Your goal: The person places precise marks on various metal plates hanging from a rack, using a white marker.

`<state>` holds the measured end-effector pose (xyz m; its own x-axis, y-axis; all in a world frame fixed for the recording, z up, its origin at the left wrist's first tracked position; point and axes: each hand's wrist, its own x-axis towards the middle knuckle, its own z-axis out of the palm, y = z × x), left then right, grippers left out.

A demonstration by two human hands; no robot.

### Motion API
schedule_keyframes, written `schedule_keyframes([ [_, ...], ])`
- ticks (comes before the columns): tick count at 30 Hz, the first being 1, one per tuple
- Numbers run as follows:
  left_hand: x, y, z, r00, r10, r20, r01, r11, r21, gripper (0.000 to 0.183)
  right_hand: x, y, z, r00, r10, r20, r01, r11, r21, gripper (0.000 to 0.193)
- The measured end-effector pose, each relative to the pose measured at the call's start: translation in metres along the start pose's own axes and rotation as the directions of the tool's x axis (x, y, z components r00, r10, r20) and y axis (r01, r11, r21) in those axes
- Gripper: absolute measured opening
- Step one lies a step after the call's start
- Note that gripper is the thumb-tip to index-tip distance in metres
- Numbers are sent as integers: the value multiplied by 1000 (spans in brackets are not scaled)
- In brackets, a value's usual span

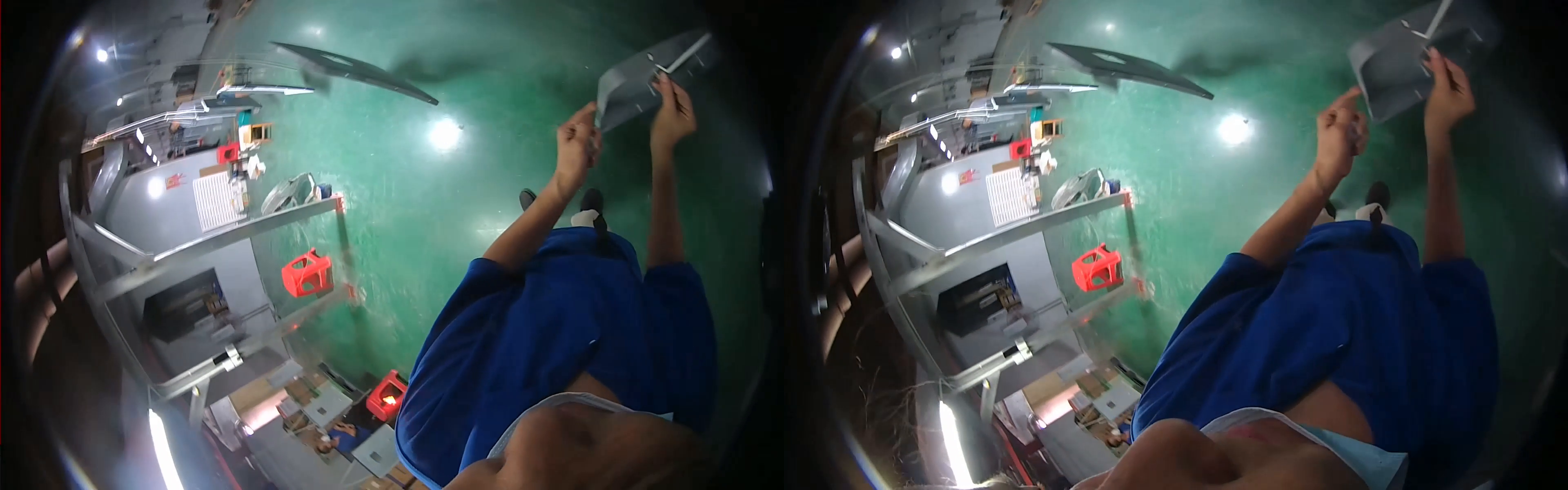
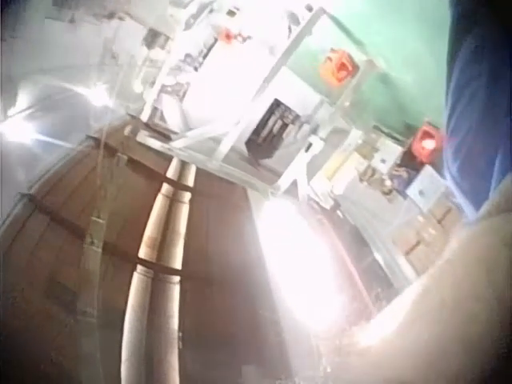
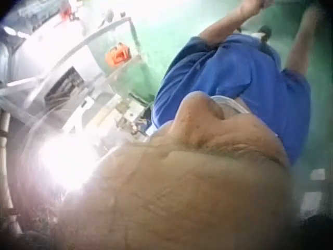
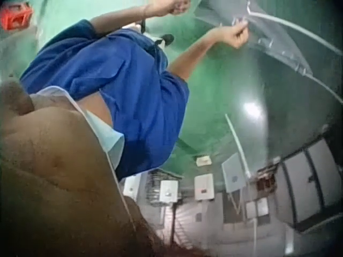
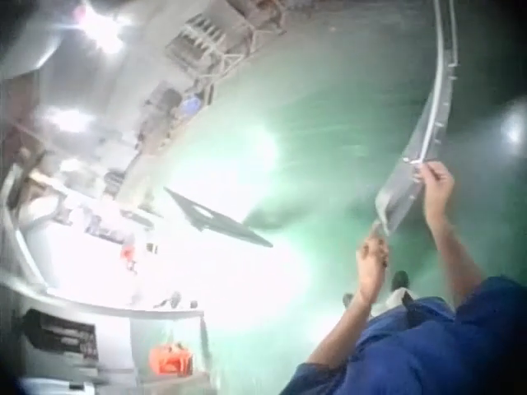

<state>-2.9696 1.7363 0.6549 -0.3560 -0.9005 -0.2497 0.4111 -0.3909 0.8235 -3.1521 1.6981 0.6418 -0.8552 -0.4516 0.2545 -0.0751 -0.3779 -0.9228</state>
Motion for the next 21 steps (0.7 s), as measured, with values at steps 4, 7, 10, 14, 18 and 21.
schedule_keyframes([
  [4,-3,10,8,999,-46,-2,46,999,-3,37,15,7,-17,997,-63,42,64,998,-20,9],
  [7,-13,21,1,997,-78,12,79,990,-120,35,15,0,-45,975,-218,-46,216,975,-51,7],
  [10,-28,52,-24,995,-99,22,101,969,-224,35,-37,-41,-25,971,-226,79,224,974,43,5],
  [14,-60,90,-82,998,-65,-22,51,920,-389,36,-134,-155,90,295,-165,941,396,917,37,15],
  [18,-68,103,-146,966,-117,-228,-4,882,-471,35,-209,-134,143,61,-81,995,645,763,23,20],
  [21,-96,152,-198,907,-216,-362,15,874,-486,32,-267,-129,194,-26,-216,976,684,708,175,17],
])
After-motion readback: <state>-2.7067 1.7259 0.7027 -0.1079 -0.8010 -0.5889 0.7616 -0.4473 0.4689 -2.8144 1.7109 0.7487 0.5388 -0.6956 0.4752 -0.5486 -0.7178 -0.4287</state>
